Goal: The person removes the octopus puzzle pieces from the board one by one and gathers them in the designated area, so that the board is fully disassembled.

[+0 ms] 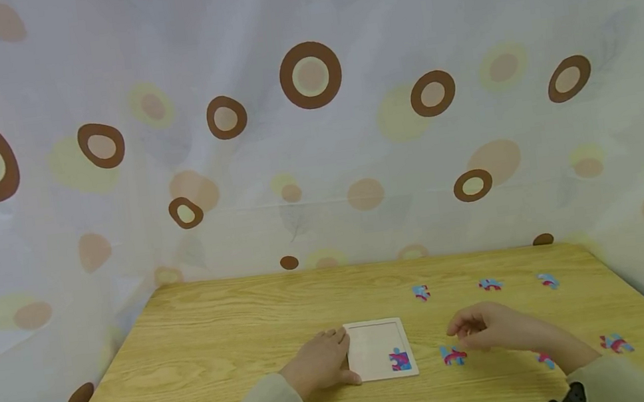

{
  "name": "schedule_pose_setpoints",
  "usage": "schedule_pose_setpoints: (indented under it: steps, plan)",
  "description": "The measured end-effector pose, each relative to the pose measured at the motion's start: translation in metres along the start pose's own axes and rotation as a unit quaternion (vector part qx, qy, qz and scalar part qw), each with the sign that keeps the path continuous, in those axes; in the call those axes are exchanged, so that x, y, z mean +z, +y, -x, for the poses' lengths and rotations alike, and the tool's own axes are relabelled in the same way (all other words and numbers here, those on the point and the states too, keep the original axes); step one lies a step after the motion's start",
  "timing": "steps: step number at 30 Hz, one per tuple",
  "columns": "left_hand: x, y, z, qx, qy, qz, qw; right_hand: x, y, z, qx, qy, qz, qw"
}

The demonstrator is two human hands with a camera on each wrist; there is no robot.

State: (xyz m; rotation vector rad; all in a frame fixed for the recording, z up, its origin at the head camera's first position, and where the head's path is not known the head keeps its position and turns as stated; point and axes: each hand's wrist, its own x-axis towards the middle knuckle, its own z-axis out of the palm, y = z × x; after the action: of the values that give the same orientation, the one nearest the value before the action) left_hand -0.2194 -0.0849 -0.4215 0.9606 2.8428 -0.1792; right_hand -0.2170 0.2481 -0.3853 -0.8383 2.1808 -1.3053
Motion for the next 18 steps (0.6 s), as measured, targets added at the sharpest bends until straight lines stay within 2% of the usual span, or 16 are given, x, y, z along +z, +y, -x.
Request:
schedule_pose_setpoints:
  steps: [4,9,18]
  plan:
    - [0.000,0.000,0.000,0.000,-0.002,-0.003,1.0000,0.015,-0.005,-0.020,-0.008,0.006,0.025,0.9996]
    - [0.001,0.000,-0.001,0.001,0.009,0.003,1.0000,0.032,-0.008,-0.040,-0.011,0.015,0.049,0.9986]
    - [0.003,0.000,-0.003,-0.002,0.016,0.009,0.9998,0.051,0.003,-0.063,0.008,0.021,0.080,0.9966]
